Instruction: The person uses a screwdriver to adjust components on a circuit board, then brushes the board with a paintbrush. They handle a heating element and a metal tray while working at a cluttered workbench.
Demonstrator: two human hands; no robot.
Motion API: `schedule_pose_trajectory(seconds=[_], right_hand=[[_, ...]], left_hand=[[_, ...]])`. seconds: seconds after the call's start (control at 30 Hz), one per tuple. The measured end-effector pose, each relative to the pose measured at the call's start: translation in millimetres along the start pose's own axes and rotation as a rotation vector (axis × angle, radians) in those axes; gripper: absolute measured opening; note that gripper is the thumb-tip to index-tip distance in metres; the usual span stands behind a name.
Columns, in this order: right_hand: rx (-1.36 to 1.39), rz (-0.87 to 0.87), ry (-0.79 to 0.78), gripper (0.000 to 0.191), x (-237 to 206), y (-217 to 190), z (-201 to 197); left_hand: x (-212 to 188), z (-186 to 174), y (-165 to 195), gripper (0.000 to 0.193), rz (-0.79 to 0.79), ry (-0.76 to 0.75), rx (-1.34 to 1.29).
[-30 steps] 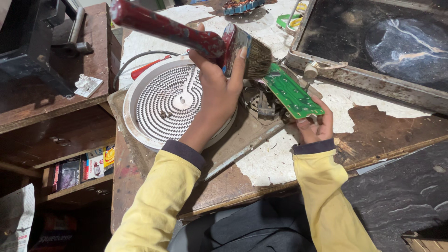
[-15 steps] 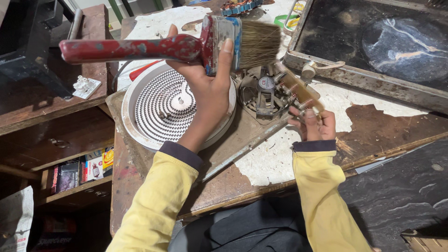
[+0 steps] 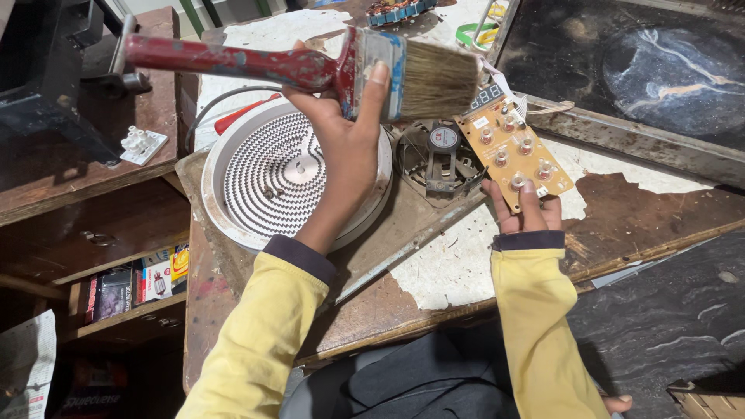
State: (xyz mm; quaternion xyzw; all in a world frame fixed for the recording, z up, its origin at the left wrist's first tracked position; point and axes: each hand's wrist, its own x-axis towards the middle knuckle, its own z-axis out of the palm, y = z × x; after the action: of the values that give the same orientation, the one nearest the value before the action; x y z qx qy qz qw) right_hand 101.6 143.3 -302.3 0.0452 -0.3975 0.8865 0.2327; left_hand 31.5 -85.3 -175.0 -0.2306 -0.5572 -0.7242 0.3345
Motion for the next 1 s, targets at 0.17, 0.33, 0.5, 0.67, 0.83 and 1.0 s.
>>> schedule_pose_trajectory(seconds=[0.17, 0.33, 0.5, 0.67, 0.83, 1.0], right_hand=[[0.126, 0.044, -0.065, 0.049, 9, 1, -16], [0.081, 0.037, -0.165, 0.053, 13, 7, -22], [0.022, 0.093, -0.227, 0.052, 8, 8, -18], [-0.049, 0.142, -0.21, 0.056, 9, 6, -18], [-0.065, 0.121, -0.193, 0.057, 6, 9, -16], [-0.046, 0.112, -0.202, 0.059, 6, 8, -15]], left_hand=[[-3, 2, -3, 0.089, -0.061, -0.081, 0.029], [-7, 3, -3, 0.088, 0.048, -0.055, 0.136], [-11, 0, -1, 0.086, 0.103, -0.205, 0.188], [-17, 3, 5, 0.085, -0.037, -0.33, 0.279], [-16, -6, 11, 0.08, 0.472, -0.276, 0.651], [-14, -3, -2, 0.081, 0.184, -0.106, 0.325]])
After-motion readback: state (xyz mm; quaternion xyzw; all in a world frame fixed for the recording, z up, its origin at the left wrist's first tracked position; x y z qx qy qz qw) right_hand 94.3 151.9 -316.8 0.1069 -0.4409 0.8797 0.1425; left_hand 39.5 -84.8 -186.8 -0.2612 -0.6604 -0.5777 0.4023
